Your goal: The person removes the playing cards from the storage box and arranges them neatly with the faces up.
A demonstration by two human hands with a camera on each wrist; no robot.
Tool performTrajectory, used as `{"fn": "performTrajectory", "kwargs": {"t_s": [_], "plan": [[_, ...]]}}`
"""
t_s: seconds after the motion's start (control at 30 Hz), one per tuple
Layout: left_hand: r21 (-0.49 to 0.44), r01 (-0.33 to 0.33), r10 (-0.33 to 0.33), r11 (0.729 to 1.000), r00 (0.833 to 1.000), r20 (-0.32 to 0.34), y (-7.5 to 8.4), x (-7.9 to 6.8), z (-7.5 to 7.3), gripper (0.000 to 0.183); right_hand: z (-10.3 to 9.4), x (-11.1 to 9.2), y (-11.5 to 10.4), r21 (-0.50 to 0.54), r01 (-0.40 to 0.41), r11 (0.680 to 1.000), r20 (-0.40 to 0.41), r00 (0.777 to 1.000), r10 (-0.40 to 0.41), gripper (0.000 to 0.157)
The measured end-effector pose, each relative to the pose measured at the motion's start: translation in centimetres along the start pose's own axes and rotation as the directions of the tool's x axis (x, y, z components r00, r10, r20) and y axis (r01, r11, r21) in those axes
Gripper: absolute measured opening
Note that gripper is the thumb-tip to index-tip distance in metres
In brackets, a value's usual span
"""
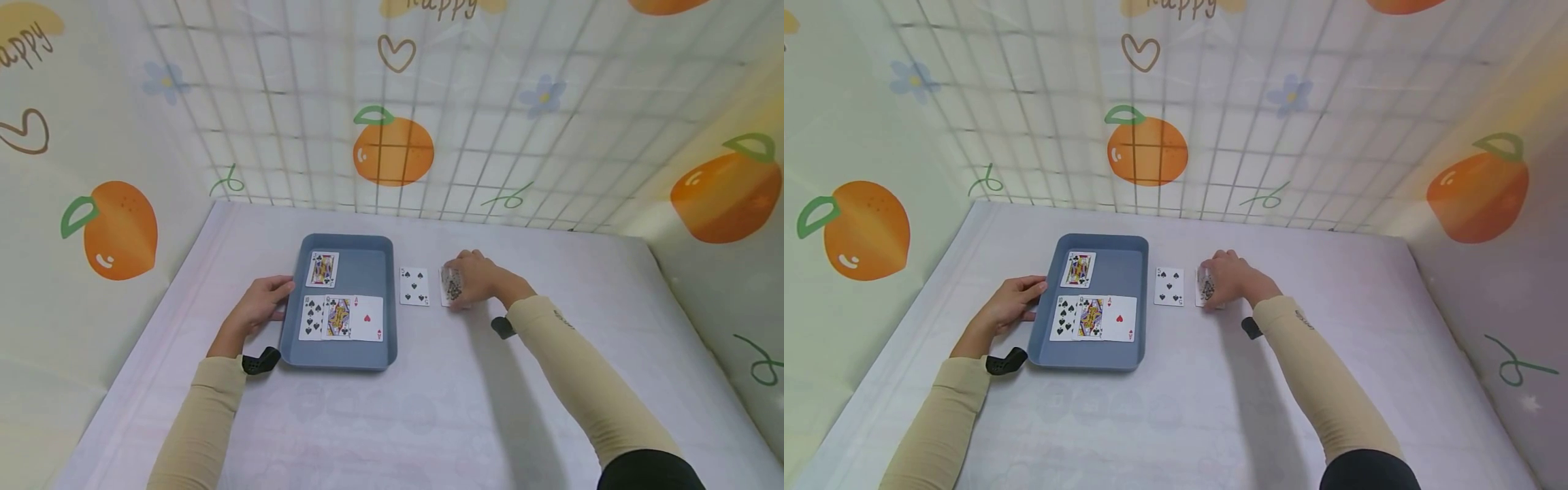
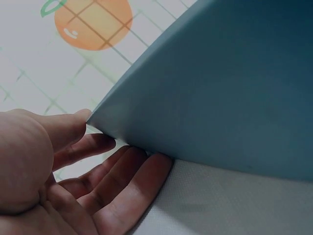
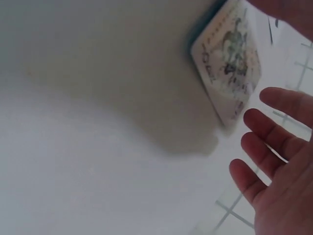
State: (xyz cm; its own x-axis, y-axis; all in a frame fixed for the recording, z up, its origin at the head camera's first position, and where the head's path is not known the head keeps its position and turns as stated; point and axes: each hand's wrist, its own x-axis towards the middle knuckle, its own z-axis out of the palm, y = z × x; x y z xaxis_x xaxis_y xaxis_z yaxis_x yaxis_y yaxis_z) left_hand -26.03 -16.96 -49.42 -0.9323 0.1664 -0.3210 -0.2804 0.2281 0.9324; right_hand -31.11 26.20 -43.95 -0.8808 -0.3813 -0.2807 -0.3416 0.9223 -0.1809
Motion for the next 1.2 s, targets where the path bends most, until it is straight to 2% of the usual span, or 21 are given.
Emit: {"fn": "performTrajectory", "kwargs": {"t_s": [0.13,0.47,0.77,1.2], "plan": [[0.005,0.005,-0.005,1.000,1.000,-0.011,-0.2,0.0,-0.2,0.049,-0.7,0.2,-0.3,0.008,0.021,1.000,-0.017,1.000,-0.021,0.095],[-0.024,-0.001,0.001,1.000,1.000,-0.005,-0.2,-0.2,-0.5,0.048,-2.5,1.8,-2.1,0.063,0.081,0.995,-0.089,0.993,-0.075,0.090],[-0.018,-0.016,0.016,1.000,1.000,-0.003,0.0,-0.1,-0.2,0.048,-5.2,3.6,-7.1,0.011,0.161,0.987,-0.131,0.979,-0.158,0.091],[-0.003,-0.011,0.011,1.000,1.000,-0.017,0.0,0.4,-0.1,0.048,-4.5,6.4,-13.5,-0.083,0.247,0.965,-0.117,0.960,-0.255,0.088]]}}
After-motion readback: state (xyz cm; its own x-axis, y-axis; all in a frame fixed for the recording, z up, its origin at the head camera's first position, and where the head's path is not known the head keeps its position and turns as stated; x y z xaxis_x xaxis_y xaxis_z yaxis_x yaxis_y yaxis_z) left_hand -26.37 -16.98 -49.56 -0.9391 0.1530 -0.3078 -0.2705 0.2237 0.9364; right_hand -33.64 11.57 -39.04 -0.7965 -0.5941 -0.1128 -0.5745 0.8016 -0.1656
